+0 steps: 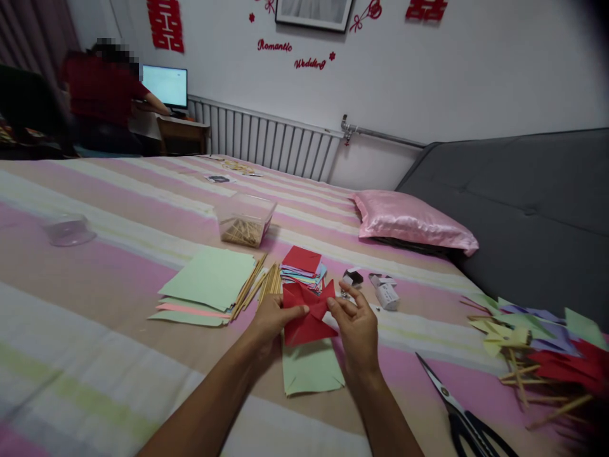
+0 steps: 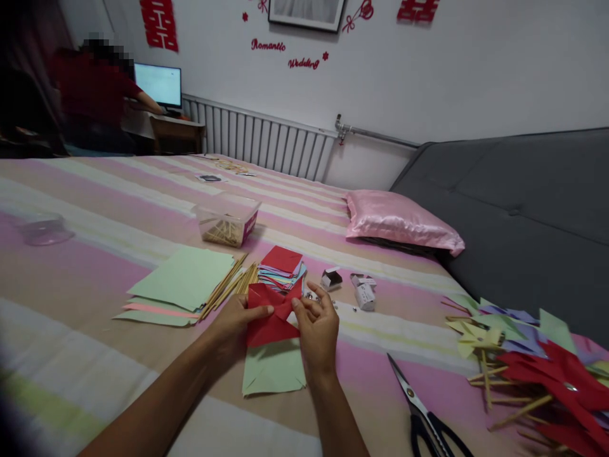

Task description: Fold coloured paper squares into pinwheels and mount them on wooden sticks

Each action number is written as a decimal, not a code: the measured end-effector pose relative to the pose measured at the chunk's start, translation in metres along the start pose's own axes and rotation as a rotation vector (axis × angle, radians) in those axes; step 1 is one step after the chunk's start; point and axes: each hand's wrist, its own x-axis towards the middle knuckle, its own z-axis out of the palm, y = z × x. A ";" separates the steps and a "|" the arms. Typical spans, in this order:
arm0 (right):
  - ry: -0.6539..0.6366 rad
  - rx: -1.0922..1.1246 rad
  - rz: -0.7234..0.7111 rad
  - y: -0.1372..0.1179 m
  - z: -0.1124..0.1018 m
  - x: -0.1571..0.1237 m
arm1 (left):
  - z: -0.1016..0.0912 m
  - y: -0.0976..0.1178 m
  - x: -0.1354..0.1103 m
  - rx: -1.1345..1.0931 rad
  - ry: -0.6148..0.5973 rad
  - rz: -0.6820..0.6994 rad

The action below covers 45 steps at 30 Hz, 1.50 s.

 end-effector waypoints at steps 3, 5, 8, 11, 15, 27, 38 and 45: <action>0.090 -0.206 -0.215 -0.005 -0.001 -0.003 | 0.002 0.004 0.001 -0.085 0.065 0.025; 0.084 -0.356 -0.347 -0.009 -0.002 -0.006 | 0.003 0.008 0.002 -0.158 0.114 0.045; -0.183 -0.472 -0.372 -0.013 -0.004 -0.010 | 0.002 0.014 0.004 -0.218 0.190 0.063; -0.502 -0.503 -0.265 -0.009 -0.004 -0.012 | -0.002 0.017 0.007 -0.248 0.234 0.076; -0.534 -0.465 -0.219 0.000 -0.001 -0.011 | -0.004 0.014 0.006 -0.284 0.156 0.049; -0.153 -0.240 -0.012 0.003 0.009 -0.010 | 0.004 0.001 0.006 -0.061 0.102 0.192; -0.028 -0.226 0.015 0.005 0.012 -0.014 | 0.005 -0.002 0.005 0.010 0.103 0.211; 0.008 -0.264 0.037 0.006 0.010 -0.011 | 0.009 -0.001 0.003 -0.018 0.100 0.191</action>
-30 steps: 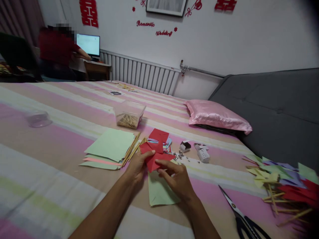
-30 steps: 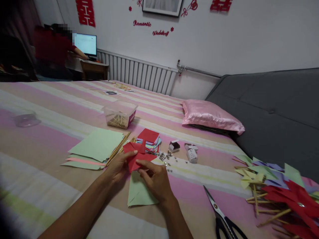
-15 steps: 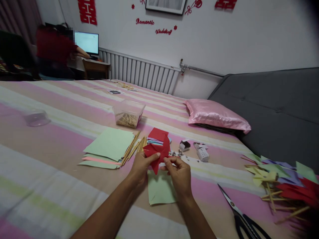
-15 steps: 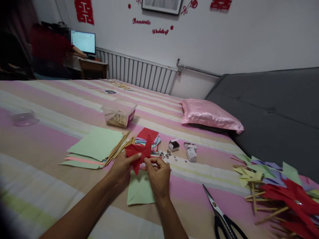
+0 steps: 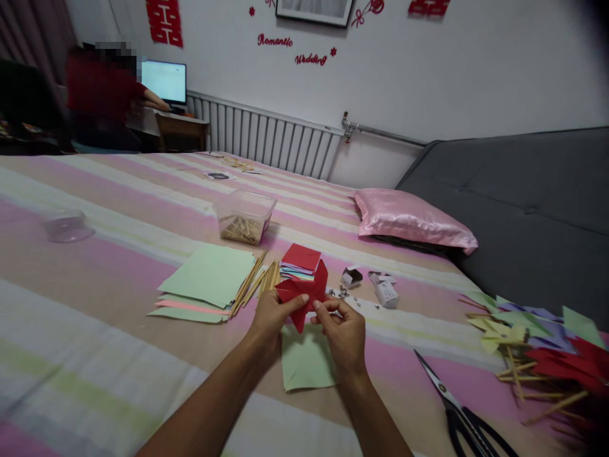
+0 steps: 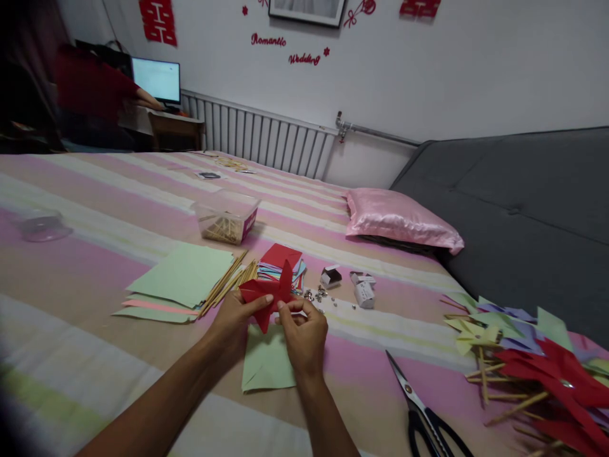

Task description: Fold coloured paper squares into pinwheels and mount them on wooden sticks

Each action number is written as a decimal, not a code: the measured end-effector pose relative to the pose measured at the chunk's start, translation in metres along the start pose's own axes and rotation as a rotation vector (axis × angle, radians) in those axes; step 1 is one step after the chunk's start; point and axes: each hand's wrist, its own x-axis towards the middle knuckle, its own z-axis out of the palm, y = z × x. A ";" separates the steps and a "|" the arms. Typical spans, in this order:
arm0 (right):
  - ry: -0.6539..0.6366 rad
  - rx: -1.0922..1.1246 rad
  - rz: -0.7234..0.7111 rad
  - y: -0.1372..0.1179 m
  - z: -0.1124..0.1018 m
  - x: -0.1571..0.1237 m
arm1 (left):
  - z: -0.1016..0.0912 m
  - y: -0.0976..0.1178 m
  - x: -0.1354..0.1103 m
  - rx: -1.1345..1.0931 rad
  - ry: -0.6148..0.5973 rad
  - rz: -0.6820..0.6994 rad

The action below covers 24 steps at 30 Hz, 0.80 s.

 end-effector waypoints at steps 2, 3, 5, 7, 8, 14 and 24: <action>-0.002 -0.005 -0.010 0.001 0.000 0.001 | 0.001 0.000 -0.001 -0.002 0.008 -0.011; -0.003 -0.010 -0.020 0.001 0.000 0.002 | 0.001 0.001 -0.001 -0.003 0.015 -0.012; -0.006 -0.027 -0.039 0.001 0.000 0.002 | 0.002 0.001 -0.002 -0.013 0.019 -0.013; -0.009 -0.009 -0.052 0.001 0.000 0.002 | 0.003 0.002 -0.003 -0.038 0.013 -0.012; -0.004 0.029 -0.058 0.001 0.001 0.002 | 0.004 0.002 -0.003 -0.052 0.010 -0.015; 0.018 0.390 -0.006 -0.001 0.003 0.001 | 0.008 0.003 -0.005 -0.147 -0.021 -0.047; -0.049 0.495 0.127 -0.001 0.000 0.003 | 0.006 0.002 -0.006 -0.054 -0.045 -0.142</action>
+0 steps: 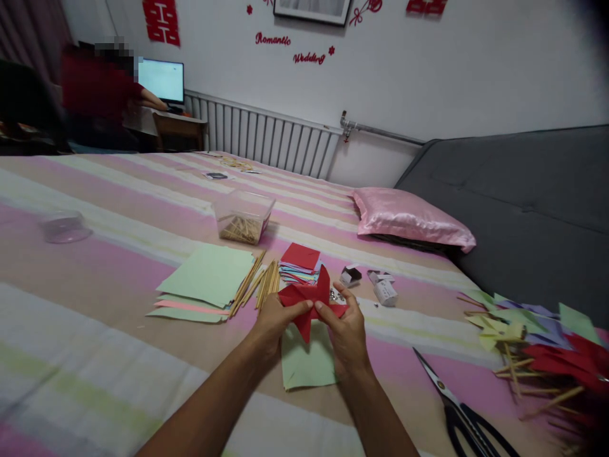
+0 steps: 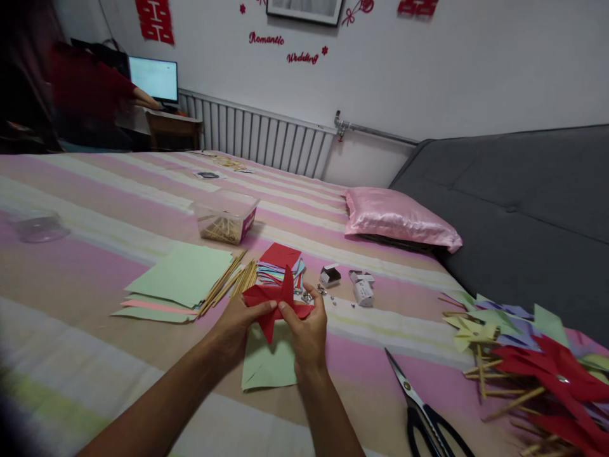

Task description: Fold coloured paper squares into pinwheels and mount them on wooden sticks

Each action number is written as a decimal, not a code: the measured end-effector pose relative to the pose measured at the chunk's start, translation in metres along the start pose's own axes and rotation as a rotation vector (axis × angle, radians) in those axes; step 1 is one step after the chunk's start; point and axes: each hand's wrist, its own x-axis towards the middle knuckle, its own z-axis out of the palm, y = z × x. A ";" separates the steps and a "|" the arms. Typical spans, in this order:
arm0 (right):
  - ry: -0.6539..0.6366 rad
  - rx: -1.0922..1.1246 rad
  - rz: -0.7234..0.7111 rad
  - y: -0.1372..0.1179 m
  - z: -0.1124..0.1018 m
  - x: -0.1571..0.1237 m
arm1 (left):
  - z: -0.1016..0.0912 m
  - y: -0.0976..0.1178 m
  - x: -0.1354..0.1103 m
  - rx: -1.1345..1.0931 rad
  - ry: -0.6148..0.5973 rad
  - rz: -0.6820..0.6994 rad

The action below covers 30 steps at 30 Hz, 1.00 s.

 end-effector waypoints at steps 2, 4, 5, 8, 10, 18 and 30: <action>-0.010 0.017 0.048 -0.002 -0.003 0.002 | -0.001 0.001 -0.001 -0.001 -0.015 -0.032; -0.018 0.022 0.096 -0.004 -0.006 0.004 | -0.001 0.003 -0.002 -0.009 -0.046 -0.064; -0.020 0.020 0.117 -0.005 -0.008 0.005 | -0.002 0.005 -0.003 -0.015 -0.064 -0.079; -0.039 -0.007 0.160 -0.007 -0.012 0.007 | -0.003 0.009 -0.005 -0.023 -0.093 -0.120; -0.050 -0.041 0.162 -0.007 -0.013 0.007 | -0.005 0.010 -0.004 0.003 -0.092 -0.132; -0.151 -0.216 0.101 -0.011 -0.015 0.005 | -0.014 0.002 0.003 0.169 -0.030 -0.142; -0.129 -0.262 -0.130 -0.014 -0.006 0.004 | -0.019 -0.003 0.010 0.062 0.104 -0.032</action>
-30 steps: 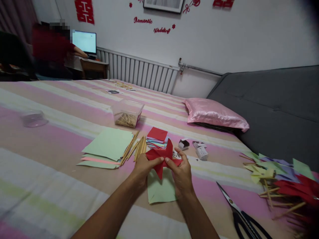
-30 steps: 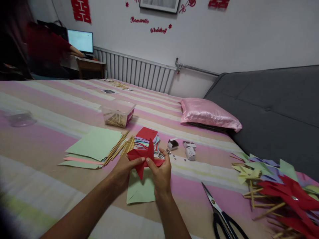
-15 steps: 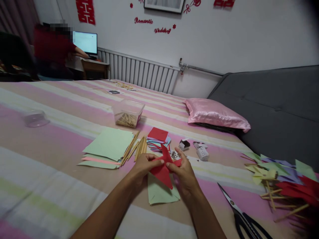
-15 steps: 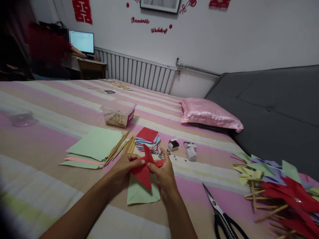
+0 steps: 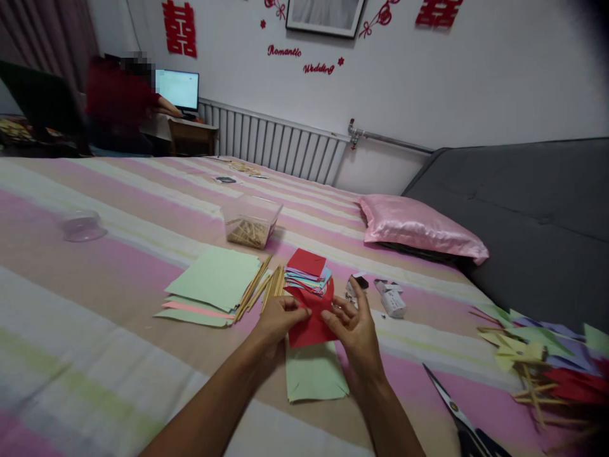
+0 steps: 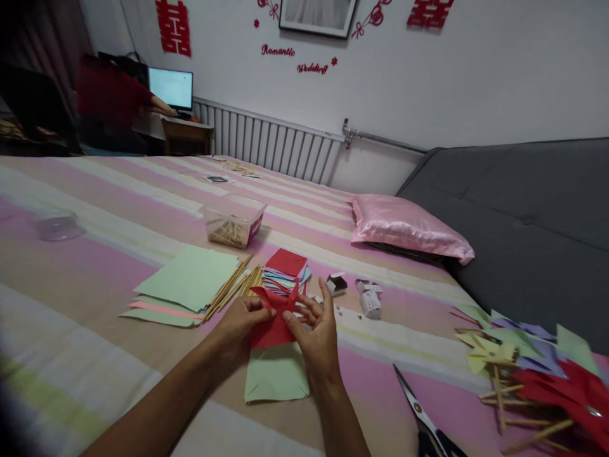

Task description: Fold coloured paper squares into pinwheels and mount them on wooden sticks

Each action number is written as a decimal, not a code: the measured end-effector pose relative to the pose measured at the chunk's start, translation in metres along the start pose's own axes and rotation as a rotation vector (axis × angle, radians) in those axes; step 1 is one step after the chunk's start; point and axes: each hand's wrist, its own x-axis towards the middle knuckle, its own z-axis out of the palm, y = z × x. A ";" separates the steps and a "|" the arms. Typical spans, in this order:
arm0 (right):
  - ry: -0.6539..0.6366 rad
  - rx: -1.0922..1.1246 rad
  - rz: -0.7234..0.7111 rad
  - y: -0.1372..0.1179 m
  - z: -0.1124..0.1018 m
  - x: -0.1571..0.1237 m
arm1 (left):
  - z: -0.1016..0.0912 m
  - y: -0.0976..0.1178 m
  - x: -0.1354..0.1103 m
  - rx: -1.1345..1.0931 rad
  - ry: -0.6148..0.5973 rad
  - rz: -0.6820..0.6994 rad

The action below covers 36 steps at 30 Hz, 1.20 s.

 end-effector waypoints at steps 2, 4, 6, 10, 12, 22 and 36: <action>0.101 -0.163 -0.162 0.000 -0.002 0.000 | 0.001 0.006 0.000 -0.077 0.050 0.026; 0.138 -0.304 -0.271 0.000 -0.004 -0.002 | 0.001 0.013 -0.001 -0.137 0.096 0.043; 0.047 -0.387 -0.279 0.000 -0.004 -0.006 | 0.001 0.018 -0.001 -0.175 0.135 0.054; -0.280 -0.441 -0.215 0.002 0.002 -0.012 | -0.002 0.019 0.000 -0.217 0.103 0.038; -0.324 -0.451 -0.219 0.004 0.004 -0.012 | -0.003 0.017 0.000 -0.221 0.042 0.025; -0.092 -0.284 -0.114 0.008 0.007 -0.008 | 0.004 0.009 -0.003 -0.096 0.024 0.054; 0.105 -0.200 0.026 0.011 0.010 -0.007 | 0.009 0.004 -0.003 0.060 0.058 0.100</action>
